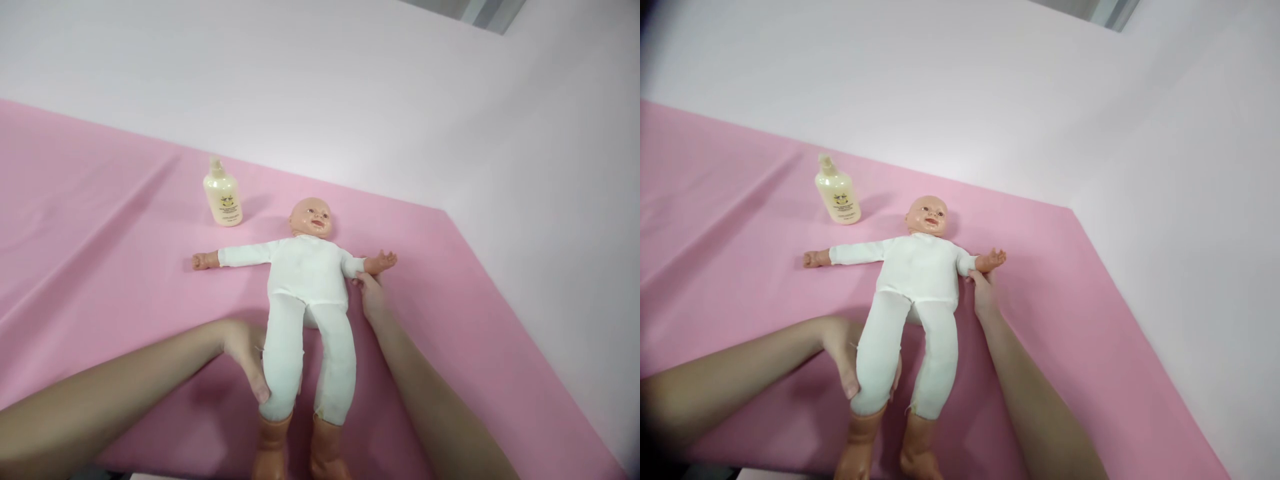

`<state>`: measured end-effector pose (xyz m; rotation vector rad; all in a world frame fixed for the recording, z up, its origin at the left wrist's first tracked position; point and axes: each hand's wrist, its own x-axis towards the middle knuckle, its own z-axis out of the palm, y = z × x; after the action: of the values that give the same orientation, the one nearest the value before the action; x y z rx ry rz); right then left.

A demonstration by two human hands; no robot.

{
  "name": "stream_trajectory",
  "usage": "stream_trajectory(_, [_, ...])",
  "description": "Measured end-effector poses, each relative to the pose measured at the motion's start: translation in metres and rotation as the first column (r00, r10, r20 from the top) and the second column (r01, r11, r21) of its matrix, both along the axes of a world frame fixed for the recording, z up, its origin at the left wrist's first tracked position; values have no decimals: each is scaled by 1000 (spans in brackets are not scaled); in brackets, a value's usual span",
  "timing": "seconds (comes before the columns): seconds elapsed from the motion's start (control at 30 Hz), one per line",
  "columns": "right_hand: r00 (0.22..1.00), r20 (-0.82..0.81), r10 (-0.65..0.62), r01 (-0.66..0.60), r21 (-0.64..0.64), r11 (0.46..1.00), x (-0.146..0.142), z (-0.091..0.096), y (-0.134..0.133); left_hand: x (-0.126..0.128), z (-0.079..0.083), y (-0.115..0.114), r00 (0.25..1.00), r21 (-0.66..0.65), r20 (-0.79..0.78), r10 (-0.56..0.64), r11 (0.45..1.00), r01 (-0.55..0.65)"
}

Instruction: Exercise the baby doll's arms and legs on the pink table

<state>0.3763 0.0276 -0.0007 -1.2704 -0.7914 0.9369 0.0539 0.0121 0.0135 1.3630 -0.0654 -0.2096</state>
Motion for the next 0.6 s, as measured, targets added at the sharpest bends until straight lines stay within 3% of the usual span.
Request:
stream_trajectory(0.33, [998,-54,-37,37,9,999,-4,2,-1,-3,-6,2,999,8,-32,-9,1000,10])
stream_trajectory(0.6, [998,-48,-33,34,16,999,-3,0,0,0,2,1,1000,33,1,-14,999,14])
